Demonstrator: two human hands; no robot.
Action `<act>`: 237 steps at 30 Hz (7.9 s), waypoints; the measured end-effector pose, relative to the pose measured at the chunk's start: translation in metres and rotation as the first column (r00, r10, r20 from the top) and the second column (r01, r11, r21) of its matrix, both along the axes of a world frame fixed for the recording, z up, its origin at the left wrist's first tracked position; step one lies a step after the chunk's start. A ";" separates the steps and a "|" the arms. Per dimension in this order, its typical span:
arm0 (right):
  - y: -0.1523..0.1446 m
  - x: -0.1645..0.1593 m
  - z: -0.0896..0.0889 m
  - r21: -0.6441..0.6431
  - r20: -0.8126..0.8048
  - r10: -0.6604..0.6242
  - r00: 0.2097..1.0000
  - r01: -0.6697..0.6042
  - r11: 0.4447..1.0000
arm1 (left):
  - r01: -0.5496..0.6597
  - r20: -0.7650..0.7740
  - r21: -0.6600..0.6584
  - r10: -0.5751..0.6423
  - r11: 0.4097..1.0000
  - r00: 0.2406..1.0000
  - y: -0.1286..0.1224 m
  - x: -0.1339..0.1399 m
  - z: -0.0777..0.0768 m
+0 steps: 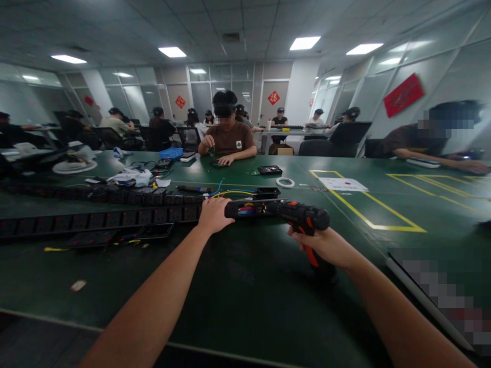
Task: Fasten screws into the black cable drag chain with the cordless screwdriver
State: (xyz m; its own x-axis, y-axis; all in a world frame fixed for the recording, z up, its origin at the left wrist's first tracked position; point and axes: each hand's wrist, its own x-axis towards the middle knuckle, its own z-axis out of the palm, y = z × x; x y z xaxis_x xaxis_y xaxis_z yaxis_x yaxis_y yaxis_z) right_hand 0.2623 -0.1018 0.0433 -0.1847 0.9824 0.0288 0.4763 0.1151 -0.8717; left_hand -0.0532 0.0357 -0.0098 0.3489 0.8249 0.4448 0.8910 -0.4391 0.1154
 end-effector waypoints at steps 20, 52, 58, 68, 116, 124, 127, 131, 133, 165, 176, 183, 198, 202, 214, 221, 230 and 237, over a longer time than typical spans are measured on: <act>0.002 0.003 -0.002 -0.025 -0.002 -0.032 0.999 0.032 0.999 | -0.001 0.002 0.001 0.001 1.000 1.000 0.001 0.000 -0.002; 0.001 0.001 -0.002 0.011 0.047 -0.034 0.998 0.033 0.999 | -0.004 0.001 -0.019 0.004 1.000 1.000 -0.002 0.001 0.001; 0.001 0.002 -0.002 0.009 0.056 -0.032 0.998 0.032 0.999 | -0.010 0.000 -0.019 0.010 1.000 1.000 -0.002 0.001 0.002; 0.001 0.002 -0.003 0.023 0.052 -0.040 0.998 0.038 0.999 | -0.011 0.002 -0.024 0.011 1.000 1.000 -0.003 0.001 0.002; -0.002 -0.004 0.002 0.035 -0.031 -0.059 0.998 0.060 0.998 | -0.001 0.000 0.011 0.001 1.000 1.000 0.001 0.000 -0.002; 0.002 0.001 -0.003 0.058 0.064 -0.048 0.997 0.045 0.997 | 0.006 0.004 0.015 -0.006 1.000 1.000 0.000 0.000 0.000; 0.002 0.002 -0.004 0.064 0.081 -0.046 0.996 0.041 0.997 | -0.002 0.004 0.002 0.002 1.000 1.000 0.000 0.000 0.000; 0.002 0.002 -0.004 0.073 0.098 -0.042 0.994 0.034 0.997 | 0.003 0.006 0.000 -0.003 1.000 1.000 0.001 0.000 -0.001; 0.002 0.002 -0.003 0.069 0.105 -0.046 0.993 0.039 0.997 | 0.007 0.009 0.008 -0.007 1.000 1.000 0.001 0.000 -0.001; 0.000 0.000 0.000 0.080 0.113 -0.063 0.992 0.054 0.995 | -0.006 0.004 -0.012 0.007 1.000 1.000 0.000 0.000 0.000; 0.001 0.001 0.000 0.083 0.145 -0.072 0.987 0.060 0.995 | 0.008 0.005 0.021 -0.008 1.000 1.000 0.000 0.000 -0.001; 0.000 0.000 0.001 0.080 0.133 -0.062 0.989 0.052 0.995 | 0.000 0.000 -0.002 0.000 1.000 1.000 0.000 0.000 0.000; 0.000 0.000 -0.001 0.084 0.129 -0.075 0.989 0.064 0.994 | 0.004 0.010 -0.014 -0.004 1.000 1.000 -0.001 0.000 0.001; 0.001 0.001 -0.002 0.082 0.105 -0.084 0.991 0.076 0.994 | -0.002 0.008 -0.035 0.002 0.999 1.000 -0.003 0.001 0.003; -0.001 -0.001 0.004 0.012 -0.023 -0.030 0.999 0.030 0.999 | 0.010 0.019 -0.006 -0.010 1.000 1.000 -0.001 0.000 0.002; -0.002 -0.002 0.007 0.010 0.047 -0.063 0.997 0.062 0.998 | 0.003 0.011 -0.011 -0.002 1.000 1.000 -0.001 0.000 0.001; 0.005 0.004 -0.003 0.022 0.058 -0.055 0.997 0.054 0.998 | -0.001 0.000 -0.008 0.001 1.000 1.000 -0.002 0.001 0.002; 0.004 0.005 -0.003 0.022 0.071 -0.055 0.996 0.054 0.998 | -0.010 -0.003 -0.005 0.010 1.000 1.000 -0.001 0.000 0.000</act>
State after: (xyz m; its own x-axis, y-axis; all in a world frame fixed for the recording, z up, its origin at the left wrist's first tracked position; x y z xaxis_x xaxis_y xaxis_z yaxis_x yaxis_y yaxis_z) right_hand 0.2668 -0.0981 0.0402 -0.1330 0.9904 0.0367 0.5435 0.1039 -0.8329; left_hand -0.0532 0.0348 -0.0096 0.3418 0.8307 0.4394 0.8958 -0.4293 0.1149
